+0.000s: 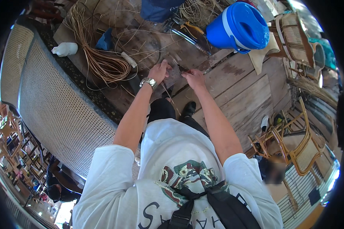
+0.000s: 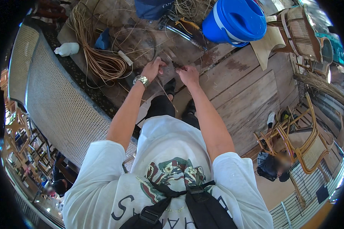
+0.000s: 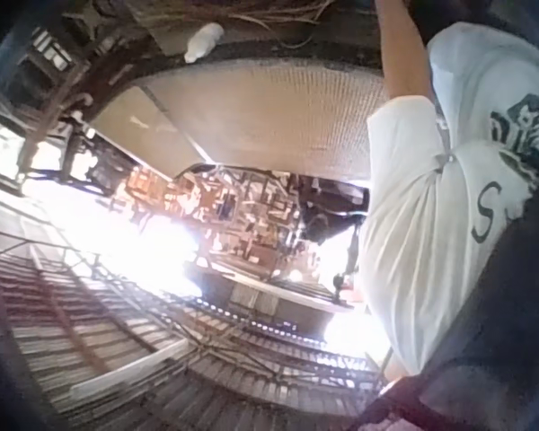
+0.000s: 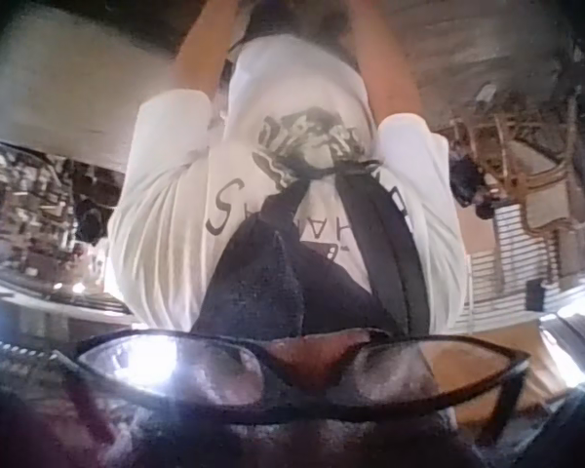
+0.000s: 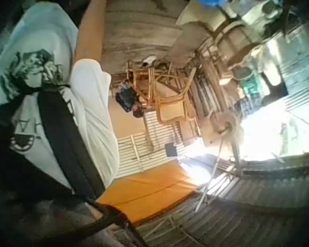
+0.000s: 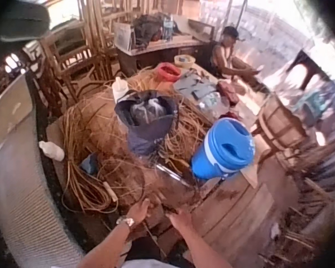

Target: Measuring and cutting thin bamboo strips for use in furniture or mat weaving.

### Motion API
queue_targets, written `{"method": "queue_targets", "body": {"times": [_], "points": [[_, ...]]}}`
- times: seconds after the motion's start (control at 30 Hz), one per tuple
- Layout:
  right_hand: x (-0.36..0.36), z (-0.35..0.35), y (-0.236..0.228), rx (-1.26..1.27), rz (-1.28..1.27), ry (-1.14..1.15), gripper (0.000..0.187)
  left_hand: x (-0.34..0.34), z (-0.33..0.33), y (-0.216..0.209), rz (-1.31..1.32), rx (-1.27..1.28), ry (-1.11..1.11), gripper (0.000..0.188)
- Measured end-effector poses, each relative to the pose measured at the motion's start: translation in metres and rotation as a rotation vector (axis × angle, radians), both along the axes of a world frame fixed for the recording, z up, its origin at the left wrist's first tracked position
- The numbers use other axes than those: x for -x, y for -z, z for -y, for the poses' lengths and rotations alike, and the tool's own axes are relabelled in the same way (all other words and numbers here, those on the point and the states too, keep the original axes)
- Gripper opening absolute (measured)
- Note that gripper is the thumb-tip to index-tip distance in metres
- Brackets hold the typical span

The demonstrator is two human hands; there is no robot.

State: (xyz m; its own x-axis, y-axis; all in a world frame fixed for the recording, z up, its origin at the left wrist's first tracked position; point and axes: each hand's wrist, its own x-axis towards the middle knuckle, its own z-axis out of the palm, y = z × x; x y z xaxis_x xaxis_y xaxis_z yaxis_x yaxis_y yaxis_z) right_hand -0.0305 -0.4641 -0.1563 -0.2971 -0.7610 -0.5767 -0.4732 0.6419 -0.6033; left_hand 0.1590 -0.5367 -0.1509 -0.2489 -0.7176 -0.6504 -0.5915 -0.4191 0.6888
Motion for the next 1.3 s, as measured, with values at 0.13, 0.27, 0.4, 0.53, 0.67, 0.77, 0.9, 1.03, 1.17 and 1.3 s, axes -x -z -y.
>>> {"method": "queue_targets", "body": {"times": [0.13,0.27,0.4,0.53,0.67,0.77,0.9,1.03,1.17,1.3], "points": [[-0.001,0.003,0.001,0.021,0.043,0.022,0.039,-0.001,-0.009,0.018,0.109,0.257,0.077,0.041],[0.005,-0.001,0.02,0.03,0.085,0.034,0.04,0.012,-0.01,0.014,0.249,0.452,0.169,0.035],[0.005,-0.004,0.026,0.081,0.077,-0.004,0.043,0.016,-0.006,0.001,0.291,0.345,0.185,0.033],[0.004,-0.012,0.021,0.147,0.22,0.066,0.045,0.022,-0.005,-0.006,0.304,0.343,0.173,0.032],[0.01,-0.036,0.008,0.189,0.231,0.056,0.043,0.02,-0.009,0.002,0.314,0.361,0.143,0.032],[0.052,-0.119,0.074,0.125,0.233,0.095,0.041,0.026,-0.012,0.007,0.296,0.475,0.119,0.031],[0.084,-0.176,0.055,0.016,0.18,0.066,0.037,0.022,-0.012,-0.005,0.366,0.409,0.107,0.031],[0.065,-0.138,0.036,0.024,0.437,-0.035,0.042,0.023,-0.006,-0.003,0.345,0.395,0.145,0.032],[0.02,-0.077,0.064,0.405,0.29,0.053,0.053,0.024,-0.005,-0.003,0.348,0.34,0.155,0.032],[0.0,-0.034,0.027,0.151,0.436,0.129,0.047,0.027,-0.006,-0.006,0.399,0.4,0.233,0.033]]}}
